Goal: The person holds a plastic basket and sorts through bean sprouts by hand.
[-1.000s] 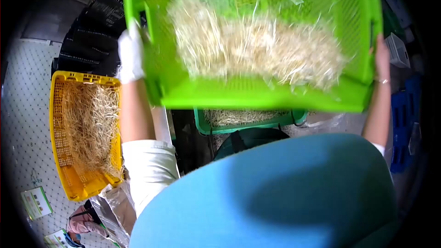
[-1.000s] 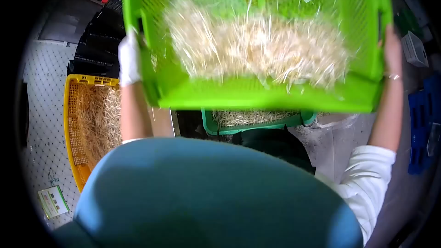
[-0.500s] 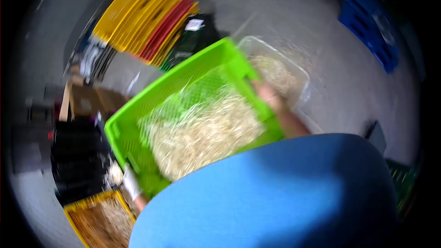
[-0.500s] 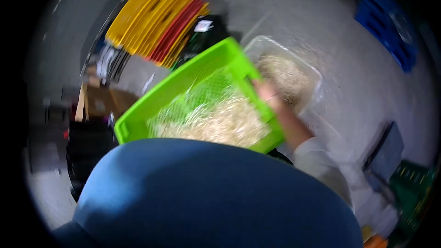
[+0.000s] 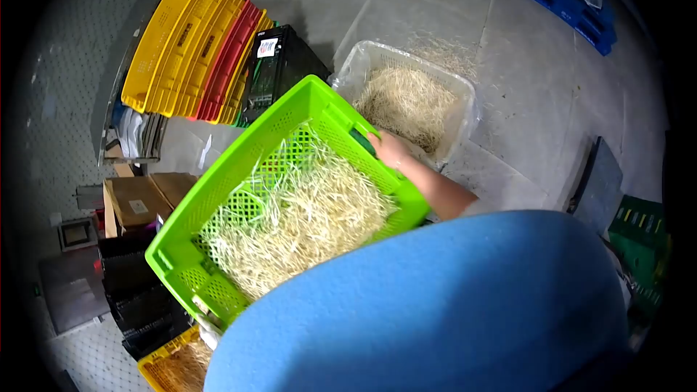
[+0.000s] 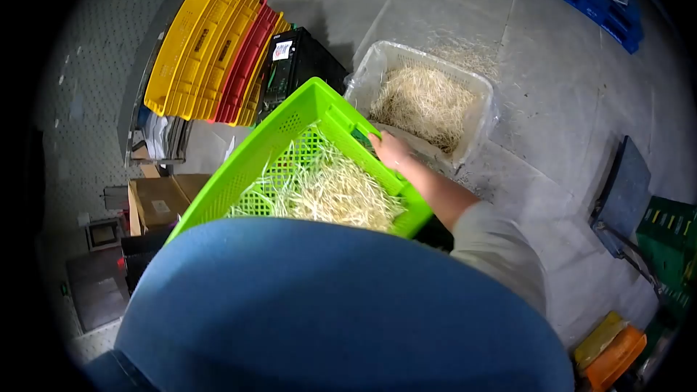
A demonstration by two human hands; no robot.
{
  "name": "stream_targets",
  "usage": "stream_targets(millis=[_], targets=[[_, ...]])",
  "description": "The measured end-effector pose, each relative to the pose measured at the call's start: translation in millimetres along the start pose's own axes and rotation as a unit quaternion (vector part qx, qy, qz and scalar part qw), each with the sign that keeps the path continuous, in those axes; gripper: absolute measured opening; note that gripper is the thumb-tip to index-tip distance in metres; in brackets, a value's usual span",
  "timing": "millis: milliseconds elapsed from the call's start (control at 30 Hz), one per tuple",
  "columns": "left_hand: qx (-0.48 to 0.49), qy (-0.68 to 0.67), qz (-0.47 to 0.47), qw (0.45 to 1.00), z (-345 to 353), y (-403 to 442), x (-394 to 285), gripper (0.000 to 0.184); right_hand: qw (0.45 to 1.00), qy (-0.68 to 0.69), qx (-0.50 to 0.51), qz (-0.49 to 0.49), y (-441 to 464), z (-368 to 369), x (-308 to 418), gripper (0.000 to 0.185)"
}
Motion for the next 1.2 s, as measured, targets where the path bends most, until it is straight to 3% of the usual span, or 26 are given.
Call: stream_targets(millis=[100,167,233,267,367,433,500,567,633,700,733,767,900,967,1000,1033,1133,1200], targets=[[-0.021,0.027,-0.003,0.999,-3.5,5.6,9.9,0.044,0.997,0.002,0.074,0.019,14.0,36.8,-5.9,0.057],[-0.014,0.004,0.01,1.0,-6.4,-8.0,10.1,0.043,0.997,0.041,0.048,-0.036,6.9,29.7,-4.8,0.059],[-0.005,0.006,0.02,1.0,-3.5,-15.2,-17.5,0.043,0.994,0.096,0.045,-0.031,-6.1,10.9,23.4,0.06],[-0.005,0.008,0.019,1.0,-1.0,-12.7,-23.2,0.043,0.992,0.098,0.08,-0.011,-2.7,7.7,39.2,0.06],[-0.023,0.027,0.01,0.999,-4.7,-5.4,-1.7,0.042,0.998,0.026,0.061,0.007,24.1,34.1,16.3,0.06],[-0.026,0.007,0.01,1.0,-12.0,-21.0,2.2,0.042,0.997,0.006,0.062,-0.049,15.1,32.1,6.0,0.062],[-0.018,0.0,0.027,0.999,-11.1,-25.7,-17.8,0.042,0.995,0.061,0.072,-0.044,14.2,28.7,12.1,0.061],[-0.014,0.008,0.026,1.0,-5.0,-22.0,-26.9,0.041,0.993,0.038,-0.038,-0.107,37.8,24.8,22.6,0.051],[-0.03,0.026,0.019,0.999,-5.9,-14.8,-13.5,0.041,0.994,-0.046,-0.018,-0.099,56.0,33.1,16.5,0.053],[-0.031,0.003,0.018,0.999,-14.3,-21.5,-1.2,0.041,0.965,-0.111,-0.142,-0.192,38.2,22.4,7.2,0.054],[-0.027,-0.005,0.023,0.999,-17.2,-26.1,-7.0,0.041,0.994,-0.02,0.042,-0.099,23.1,12.1,14.0,0.059],[-0.023,-0.011,0.032,0.999,-15.2,-29.3,-20.4,0.04,0.996,0.027,0.027,-0.085,16.8,6.8,15.8,0.059],[-0.02,-0.002,0.035,0.999,-3.3,-18.2,-27.4,0.04,0.996,-0.06,0.041,-0.049,31.3,2.8,40.1,0.058],[-0.029,-0.032,0.037,0.998,-23.6,-24.4,-15.7,0.04,0.996,-0.061,-0.009,-0.065,20.8,0.3,17.8,0.057],[-0.038,-0.055,0.03,0.997,-43.9,-30.9,-7.0,0.039,0.997,0.01,0.04,-0.064,6.8,-10.5,22.0,0.056],[-0.055,-0.08,0.022,0.995,-70.1,-39.7,-0.4,0.039,0.996,-0.012,0.029,-0.079,18.6,-6.4,-1.8,0.054],[-0.136,-0.165,-0.025,0.977,-159.5,-67.6,58.2,0.039,0.98,0.126,-0.122,-0.097,9.9,-44.0,-11.6,0.047],[-0.164,-0.19,-0.053,0.966,-203.1,-75.5,138.7,0.039,0.979,0.046,-0.177,-0.09,-29.5,-66.3,9.0,0.048]])
Point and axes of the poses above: each hand's wrist, its own y-axis towards the middle knuckle, its own z-axis out of the palm, x = y × z, the point moved 8 cm from there along y, towards the middle knuckle, and after that the axes turned 15 degrees about -z, right-handed, at the moved point
